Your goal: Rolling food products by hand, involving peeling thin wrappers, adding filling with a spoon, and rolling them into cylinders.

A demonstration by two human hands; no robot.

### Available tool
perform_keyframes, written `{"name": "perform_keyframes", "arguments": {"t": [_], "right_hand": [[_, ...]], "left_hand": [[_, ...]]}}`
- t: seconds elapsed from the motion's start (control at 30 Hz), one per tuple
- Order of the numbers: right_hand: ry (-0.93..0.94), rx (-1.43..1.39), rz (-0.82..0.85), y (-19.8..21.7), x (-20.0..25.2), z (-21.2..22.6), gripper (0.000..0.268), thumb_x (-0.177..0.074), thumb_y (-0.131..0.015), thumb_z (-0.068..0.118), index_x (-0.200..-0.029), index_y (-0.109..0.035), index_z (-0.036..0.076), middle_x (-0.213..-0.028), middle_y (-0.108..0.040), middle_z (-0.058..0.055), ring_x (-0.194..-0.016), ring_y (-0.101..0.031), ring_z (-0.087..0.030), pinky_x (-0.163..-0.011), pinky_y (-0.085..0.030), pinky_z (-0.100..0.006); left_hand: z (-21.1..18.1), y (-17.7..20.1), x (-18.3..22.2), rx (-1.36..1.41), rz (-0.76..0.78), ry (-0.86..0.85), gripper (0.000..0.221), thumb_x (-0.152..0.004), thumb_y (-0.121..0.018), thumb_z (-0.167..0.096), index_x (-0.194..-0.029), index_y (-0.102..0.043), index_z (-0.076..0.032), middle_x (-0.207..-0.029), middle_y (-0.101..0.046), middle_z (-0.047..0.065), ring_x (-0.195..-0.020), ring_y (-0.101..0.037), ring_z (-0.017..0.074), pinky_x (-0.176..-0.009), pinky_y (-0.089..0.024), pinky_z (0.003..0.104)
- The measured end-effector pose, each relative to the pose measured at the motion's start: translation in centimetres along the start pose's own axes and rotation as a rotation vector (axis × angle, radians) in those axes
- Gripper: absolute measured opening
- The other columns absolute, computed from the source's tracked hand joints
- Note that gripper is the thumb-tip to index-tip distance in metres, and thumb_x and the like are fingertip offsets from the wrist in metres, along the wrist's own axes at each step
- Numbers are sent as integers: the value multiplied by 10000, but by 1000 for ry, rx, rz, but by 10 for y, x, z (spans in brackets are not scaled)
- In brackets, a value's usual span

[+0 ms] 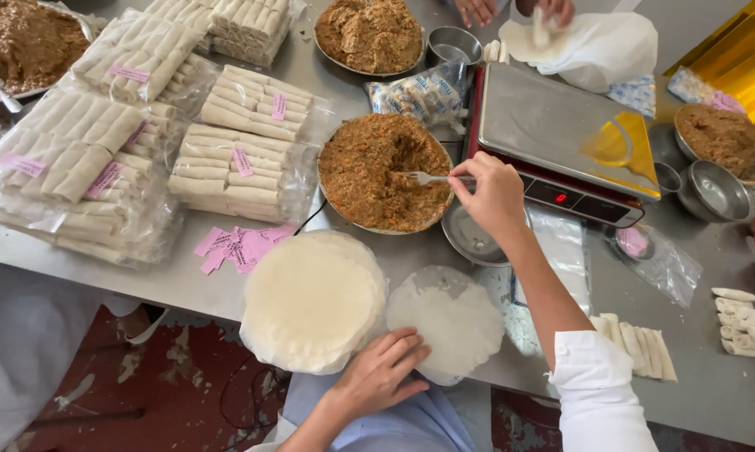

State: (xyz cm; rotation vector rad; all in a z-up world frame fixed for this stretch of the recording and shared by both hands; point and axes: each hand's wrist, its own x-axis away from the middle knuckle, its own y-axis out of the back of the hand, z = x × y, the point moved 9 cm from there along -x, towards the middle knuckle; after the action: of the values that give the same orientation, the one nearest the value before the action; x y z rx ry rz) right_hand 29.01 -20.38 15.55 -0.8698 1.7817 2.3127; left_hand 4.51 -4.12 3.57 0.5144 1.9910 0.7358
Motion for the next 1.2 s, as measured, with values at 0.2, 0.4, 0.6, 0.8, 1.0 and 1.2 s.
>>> {"name": "perform_keyframes", "arguments": {"t": [0.2, 0.4, 0.6, 0.8, 1.0, 1.2], "right_hand": [[-42, -147, 10, 5, 9, 10, 65, -919, -779, 179, -869, -738, 180, -778, -603, 54, -600, -549, -126, -515, -397, -308], [-110, -508, -12, 53, 52, 10, 56, -947, -742, 55, -899, -718, 72, -807, -628, -13, -667, -483, -117, -628, -389, -259], [-320, -550, 311, 72, 154, 15, 122, -930, -692, 46, -1027, -751, 91, -952, -723, -33, -739, -595, -118, -672, -496, -245], [-276, -459, 479, 42, 223, 18, 167, -946, -667, 125, -1062, -785, 135, -881, -683, 14, -645, -637, -154, -619, -480, -291], [-94, -198, 392, 71, 222, 16, 194, -881, -748, 152, -1063, -809, 185, -868, -647, 51, -703, -595, -171, -716, -506, -342], [-163, -29, 286, 110, 211, 21, 108, -913, -736, 160, -997, -786, 207, -847, -632, 73, -699, -583, -156, -662, -470, -301]], "left_hand": [[-15, 19, -7, -41, -124, -59, 191, -1041, -585, 15, -1211, -670, -6, -1200, -623, 168, -1164, -623, 348, -958, -559, 477], [-16, 38, -13, -51, -238, -37, 115, -1028, -597, -7, -1075, -702, -12, -1091, -667, 140, -1047, -678, 315, -867, -594, 425], [-17, 36, -13, -30, -252, -54, 102, -1023, -613, -24, -1037, -713, -10, -1048, -674, 115, -999, -702, 292, -778, -607, 375], [-17, 35, -20, -19, -245, -39, 67, -1002, -664, -46, -1008, -726, -24, -1032, -692, 90, -968, -698, 258, -766, -588, 356], [-20, 27, -18, -59, -228, -16, 87, -1019, -630, -62, -1031, -715, -65, -1012, -675, 51, -915, -665, 241, -714, -523, 335], [-20, 27, -16, -72, -245, -10, 68, -1005, -653, -49, -1026, -710, -80, -996, -668, 39, -911, -666, 223, -716, -545, 324]]}}
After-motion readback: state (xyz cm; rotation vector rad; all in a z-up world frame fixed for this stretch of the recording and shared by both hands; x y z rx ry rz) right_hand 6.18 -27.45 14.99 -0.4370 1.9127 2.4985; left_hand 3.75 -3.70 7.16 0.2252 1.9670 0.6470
